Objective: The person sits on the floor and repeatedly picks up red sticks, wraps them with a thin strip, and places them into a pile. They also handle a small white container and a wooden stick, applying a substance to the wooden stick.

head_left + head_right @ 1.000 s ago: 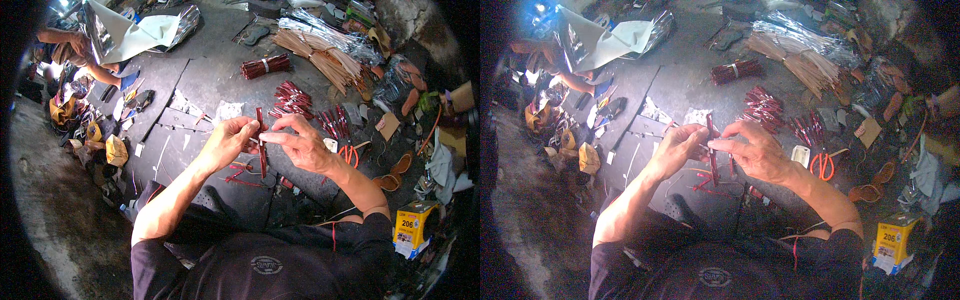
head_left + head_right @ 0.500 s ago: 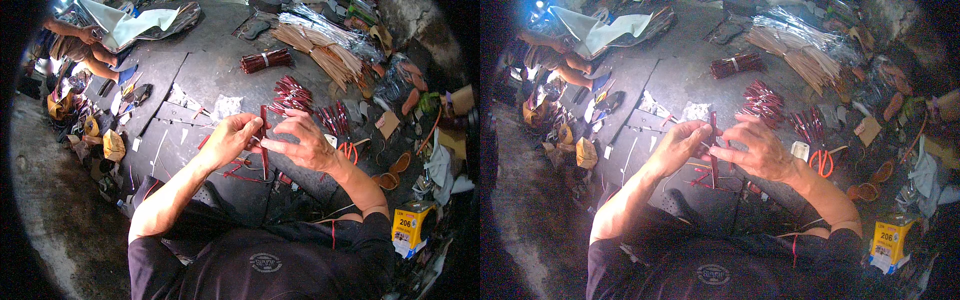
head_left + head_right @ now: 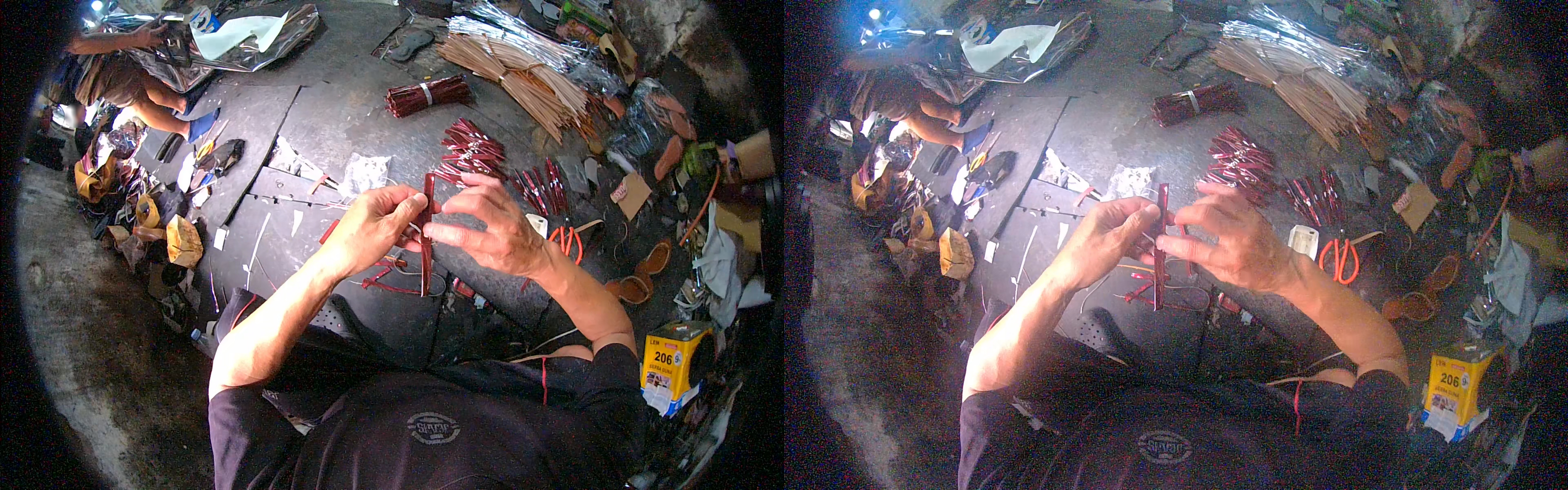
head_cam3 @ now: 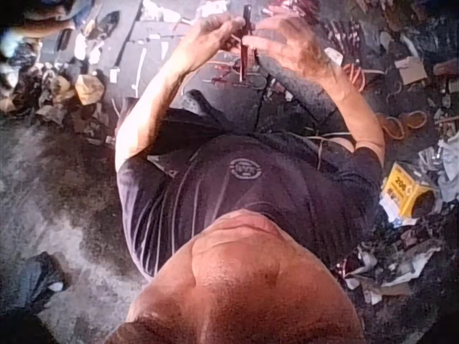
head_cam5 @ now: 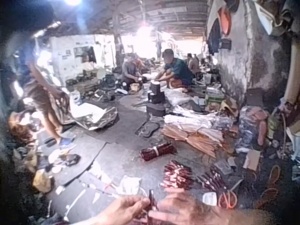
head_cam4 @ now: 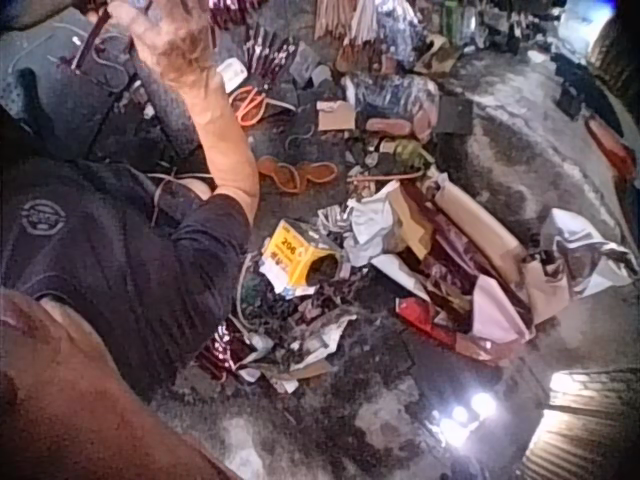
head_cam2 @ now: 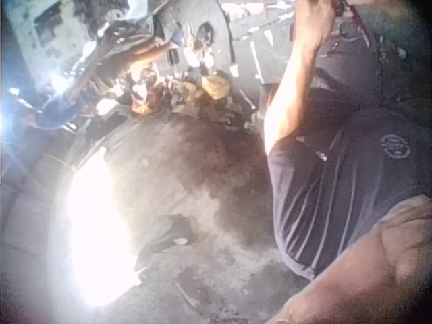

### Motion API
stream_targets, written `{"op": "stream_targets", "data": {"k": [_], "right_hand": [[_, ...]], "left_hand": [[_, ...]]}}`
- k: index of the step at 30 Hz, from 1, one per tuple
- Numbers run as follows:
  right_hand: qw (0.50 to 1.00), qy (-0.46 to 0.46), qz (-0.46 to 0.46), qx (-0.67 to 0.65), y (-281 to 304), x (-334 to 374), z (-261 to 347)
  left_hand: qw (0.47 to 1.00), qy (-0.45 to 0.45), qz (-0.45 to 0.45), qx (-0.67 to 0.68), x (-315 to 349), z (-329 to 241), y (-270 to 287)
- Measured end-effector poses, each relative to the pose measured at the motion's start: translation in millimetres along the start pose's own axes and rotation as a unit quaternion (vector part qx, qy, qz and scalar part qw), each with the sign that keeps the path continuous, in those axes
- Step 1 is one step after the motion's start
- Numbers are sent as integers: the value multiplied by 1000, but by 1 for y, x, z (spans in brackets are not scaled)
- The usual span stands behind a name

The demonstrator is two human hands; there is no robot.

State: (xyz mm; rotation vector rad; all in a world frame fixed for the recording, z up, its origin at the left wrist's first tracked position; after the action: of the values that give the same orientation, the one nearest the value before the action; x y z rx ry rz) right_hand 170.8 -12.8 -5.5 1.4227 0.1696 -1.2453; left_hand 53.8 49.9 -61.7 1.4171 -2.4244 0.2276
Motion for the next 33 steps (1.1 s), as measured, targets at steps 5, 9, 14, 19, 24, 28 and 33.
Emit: {"op": "stream_targets", "data": {"k": [5, 9, 14, 19, 24, 28, 33], "right_hand": [[1000, -20, -1, -1, 0, -1, -5], [999, -28, -2, -17, 0, -1, -5], [1000, 5, 27, -15, -2, 4, 6], [1000, 9, 22, -9, -1, 6, 8], [1000, 15, 26, -7, -1, 9, 9], [1000, 13, 26, -3, 0, 11, 5], [1000, -10, 15, 21, -1, 10, -5]], "left_hand": [[1000, 14, 9, -8, 2, 2, -3], [1000, 7, 10, -18, 1, 4, -3], [999, 1, 15, -31, -3, 4, -3], [1000, -5, 1, -3, -5, 3, -2], [1000, -7, 6, 1, -5, 4, -4], [1000, -8, 4, -17, -4, 1, -6], [998, 6, 6, -62, 0, -3, -10]]}}
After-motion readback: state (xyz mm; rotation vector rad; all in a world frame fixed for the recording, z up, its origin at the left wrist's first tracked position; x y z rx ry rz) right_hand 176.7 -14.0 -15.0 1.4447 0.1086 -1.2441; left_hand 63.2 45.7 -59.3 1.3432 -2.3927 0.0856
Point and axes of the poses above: each hand's wrist, its own x-axis away from the middle knuckle, its own y-axis out of the back of the hand, z = x × y, the point moved 9 cm from there along -x, towards the middle knuckle, and after that the axes turned 12 degrees about -z, right-handed, at the moved point
